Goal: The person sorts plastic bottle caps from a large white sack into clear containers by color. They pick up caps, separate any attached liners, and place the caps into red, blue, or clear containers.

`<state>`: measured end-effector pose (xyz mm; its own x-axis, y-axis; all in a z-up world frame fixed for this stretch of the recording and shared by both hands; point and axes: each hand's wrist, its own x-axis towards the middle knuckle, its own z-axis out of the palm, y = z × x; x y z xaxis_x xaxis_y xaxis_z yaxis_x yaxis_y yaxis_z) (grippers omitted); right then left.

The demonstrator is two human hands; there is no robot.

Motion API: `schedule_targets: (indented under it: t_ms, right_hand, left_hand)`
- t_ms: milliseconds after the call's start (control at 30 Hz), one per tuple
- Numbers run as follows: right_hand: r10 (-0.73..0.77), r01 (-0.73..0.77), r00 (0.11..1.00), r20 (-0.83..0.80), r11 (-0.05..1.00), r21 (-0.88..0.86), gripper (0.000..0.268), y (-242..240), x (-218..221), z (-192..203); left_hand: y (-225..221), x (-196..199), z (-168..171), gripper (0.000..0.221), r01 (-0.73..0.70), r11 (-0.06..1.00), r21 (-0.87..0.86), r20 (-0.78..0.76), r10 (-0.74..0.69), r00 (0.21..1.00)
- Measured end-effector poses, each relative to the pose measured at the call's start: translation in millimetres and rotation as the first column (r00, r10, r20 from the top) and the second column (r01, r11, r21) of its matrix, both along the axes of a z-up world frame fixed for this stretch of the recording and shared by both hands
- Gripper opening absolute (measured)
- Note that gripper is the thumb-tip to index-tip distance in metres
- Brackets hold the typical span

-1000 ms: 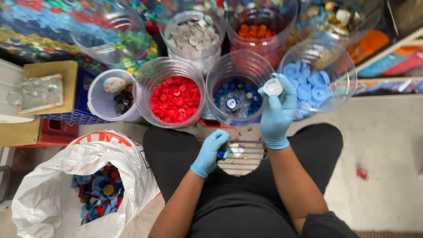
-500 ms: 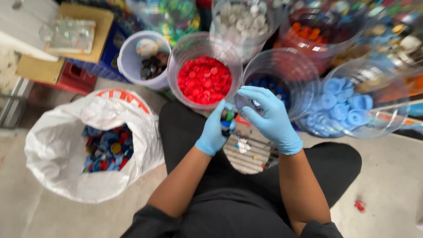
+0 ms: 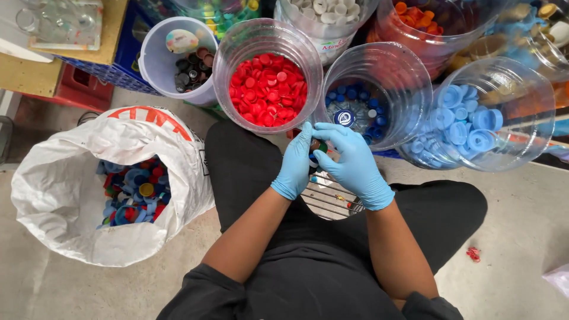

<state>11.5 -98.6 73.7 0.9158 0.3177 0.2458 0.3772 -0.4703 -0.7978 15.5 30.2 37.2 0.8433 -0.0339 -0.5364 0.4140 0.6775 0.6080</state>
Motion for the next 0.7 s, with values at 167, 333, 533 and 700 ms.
schedule_targets:
  t_ms: [167, 333, 533, 700]
  right_hand:
    - [0.037, -0.038, 0.997, 0.068, 0.999, 0.023, 0.033, 14, 3, -12]
    - [-0.064, 0.041, 0.973, 0.221, 0.993, 0.107, 0.038, 29, 1, -18]
    - [-0.122, 0.012, 0.922, 0.367, 0.958, 0.288, 0.037, 59, 20, 8]
    - [-0.056, -0.227, 0.792, 0.608, 0.897, 0.379, 0.037, 115, 54, 55]
  left_hand:
    - [2, -7, 10, 0.031, -0.06, 0.977, -0.203, -0.076, 0.046, 0.996]
    - [14, -10, 31, 0.036, -0.02, 0.877, -0.481, -0.043, -0.001, 0.999]
    - [28, -6, -57, 0.039, 0.035, 0.904, -0.425, -0.039, -0.057, 0.998]
    - [50, -9, -31, 0.033, 0.06, 0.895, -0.442, -0.044, -0.088, 0.995]
